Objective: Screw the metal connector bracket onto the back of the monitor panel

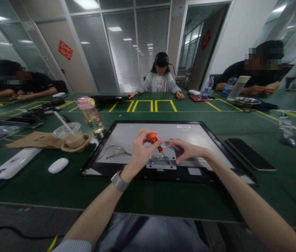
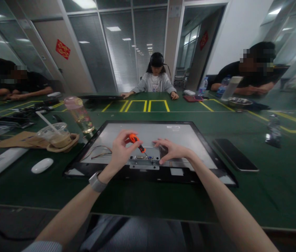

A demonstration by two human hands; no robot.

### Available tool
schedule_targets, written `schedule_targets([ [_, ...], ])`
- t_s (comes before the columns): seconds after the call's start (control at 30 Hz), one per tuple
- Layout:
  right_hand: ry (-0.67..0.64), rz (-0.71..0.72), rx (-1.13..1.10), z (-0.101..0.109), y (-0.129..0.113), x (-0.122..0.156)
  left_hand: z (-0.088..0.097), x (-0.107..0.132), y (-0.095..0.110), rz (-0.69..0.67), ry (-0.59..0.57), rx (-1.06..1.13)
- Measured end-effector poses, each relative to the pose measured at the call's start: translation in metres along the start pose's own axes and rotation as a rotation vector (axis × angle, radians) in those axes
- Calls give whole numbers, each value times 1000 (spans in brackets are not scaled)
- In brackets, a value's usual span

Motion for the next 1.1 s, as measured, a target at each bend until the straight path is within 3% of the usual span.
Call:
schedule_targets([
  [0.2, -2, 17, -10, 0, -2, 0, -6, 1, 7, -6, -121, 103],
  [0.33, -4, 22, 4, 0, 0, -1, -4, -1, 2, 15, -91, 98],
  [0.53, -2, 9, 12, 0, 2, -1, -12, 0, -4, 30, -141, 119],
  [0.63, -4, 6, 9, 0, 0, 0, -3, -5, -6, 62, -68, 147],
  [0.77, -17, 19, -14, 0, -1, 0, 22, -13, -14, 131, 82, 208],
  [0.97, -19, 22, -24, 0, -2, 0, 47, -22, -21, 121, 113, 32],
  [1.1, -15, 8, -29, 0, 0, 0, 44, -19, -9, 22, 117, -83],
])
Point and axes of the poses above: each hand's wrist, its own x-axis away from the middle knuckle, its own z-axis out of the back of the hand, y = z × x, the point moved 9 cm from there along -x, towards the middle knuckle, and after that the axes turned 12 degrees about -x, right-handed, at the moved point
